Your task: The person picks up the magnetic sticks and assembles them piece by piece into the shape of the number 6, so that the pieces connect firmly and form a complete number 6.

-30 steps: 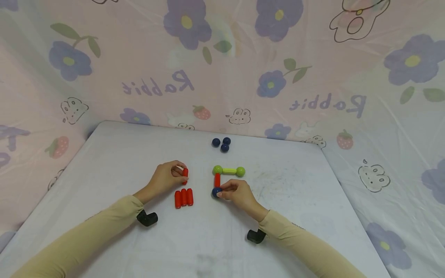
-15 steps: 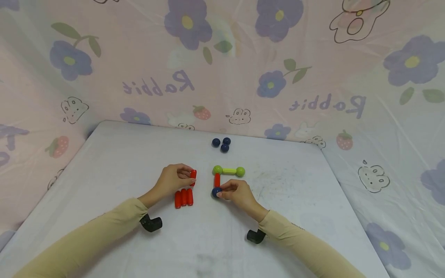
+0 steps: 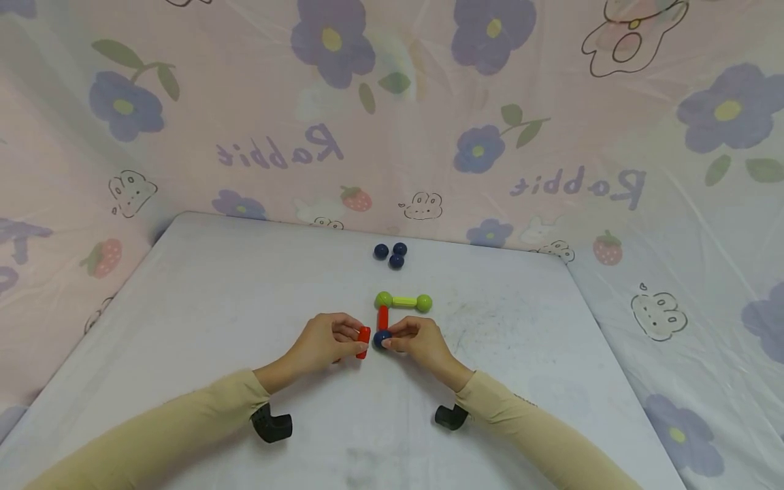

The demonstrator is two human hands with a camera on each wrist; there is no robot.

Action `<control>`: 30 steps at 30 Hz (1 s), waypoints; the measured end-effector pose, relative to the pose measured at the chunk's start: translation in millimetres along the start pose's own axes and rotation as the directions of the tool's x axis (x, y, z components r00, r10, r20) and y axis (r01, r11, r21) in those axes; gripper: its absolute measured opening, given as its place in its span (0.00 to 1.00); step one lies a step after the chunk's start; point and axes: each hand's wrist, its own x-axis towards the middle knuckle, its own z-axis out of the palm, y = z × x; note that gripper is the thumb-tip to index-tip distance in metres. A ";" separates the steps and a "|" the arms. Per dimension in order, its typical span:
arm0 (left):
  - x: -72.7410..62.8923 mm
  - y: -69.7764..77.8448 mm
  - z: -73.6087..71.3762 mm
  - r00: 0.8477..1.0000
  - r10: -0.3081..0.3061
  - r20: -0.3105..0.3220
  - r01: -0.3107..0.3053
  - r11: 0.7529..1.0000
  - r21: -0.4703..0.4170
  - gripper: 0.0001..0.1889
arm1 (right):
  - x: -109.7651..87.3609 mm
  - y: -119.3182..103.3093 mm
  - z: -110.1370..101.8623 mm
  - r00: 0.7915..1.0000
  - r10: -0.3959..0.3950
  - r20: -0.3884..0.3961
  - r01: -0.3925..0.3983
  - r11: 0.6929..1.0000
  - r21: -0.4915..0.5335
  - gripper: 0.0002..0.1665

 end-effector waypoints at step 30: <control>-6.4 -5.9 41.2 0.982 -0.073 0.172 0.094 0.989 -0.118 0.15 | -0.6 -0.3 -1.3 1.000 -0.024 0.004 0.024 1.000 -0.002 0.16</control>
